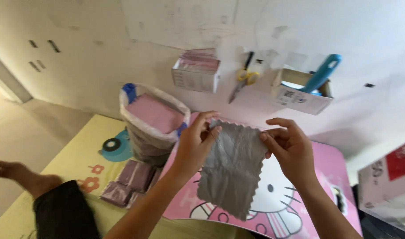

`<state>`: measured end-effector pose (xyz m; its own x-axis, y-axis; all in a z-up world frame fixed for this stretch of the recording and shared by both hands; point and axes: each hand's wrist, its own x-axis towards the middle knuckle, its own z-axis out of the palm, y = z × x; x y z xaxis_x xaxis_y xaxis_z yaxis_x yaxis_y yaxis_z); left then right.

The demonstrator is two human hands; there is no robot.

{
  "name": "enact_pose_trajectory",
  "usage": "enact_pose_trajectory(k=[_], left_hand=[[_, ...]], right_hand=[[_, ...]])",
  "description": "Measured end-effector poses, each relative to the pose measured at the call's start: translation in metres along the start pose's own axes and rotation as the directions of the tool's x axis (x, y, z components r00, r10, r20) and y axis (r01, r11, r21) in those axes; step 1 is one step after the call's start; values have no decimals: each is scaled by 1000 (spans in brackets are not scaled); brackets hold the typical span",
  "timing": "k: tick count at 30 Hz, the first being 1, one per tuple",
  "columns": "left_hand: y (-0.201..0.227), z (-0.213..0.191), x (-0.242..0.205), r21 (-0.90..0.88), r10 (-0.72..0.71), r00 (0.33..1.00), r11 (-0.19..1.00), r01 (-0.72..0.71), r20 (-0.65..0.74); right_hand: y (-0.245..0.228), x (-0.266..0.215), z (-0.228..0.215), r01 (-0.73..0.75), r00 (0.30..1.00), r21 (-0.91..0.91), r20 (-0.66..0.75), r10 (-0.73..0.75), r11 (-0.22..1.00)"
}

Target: The person uses a lint roller to remove debris from a grey piece of fabric and then from a pink piece of fabric on a table, before placing the pink fabric into a plastic bag.

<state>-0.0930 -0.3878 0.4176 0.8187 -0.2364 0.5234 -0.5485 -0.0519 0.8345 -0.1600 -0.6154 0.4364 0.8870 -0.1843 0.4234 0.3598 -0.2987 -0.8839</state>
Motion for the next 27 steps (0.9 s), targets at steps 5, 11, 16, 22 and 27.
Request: enact_pose_trajectory(k=[5,11,16,22,27], left_hand=[[-91,60,-5,111,-113,987,989,100,118],[-162,95,-62,525,38,871,785,-329,489],[-169,97,-83,526,201,833,694,-492,515],[-163,99,-84,562,217,843,659,-499,493],[-157,101,-83,603,238,885,659,-450,400]], right_hand=[[83,9,-33,-279,956,-241,18,292,930],[187,-29,-56,-77,978,-712,84,193,698],[199,-59,-52,222,950,-783,308,52,581],[202,-55,-63,223,955,-813,293,46,538],[167,-24,-78,322,936,-800,350,-41,507]])
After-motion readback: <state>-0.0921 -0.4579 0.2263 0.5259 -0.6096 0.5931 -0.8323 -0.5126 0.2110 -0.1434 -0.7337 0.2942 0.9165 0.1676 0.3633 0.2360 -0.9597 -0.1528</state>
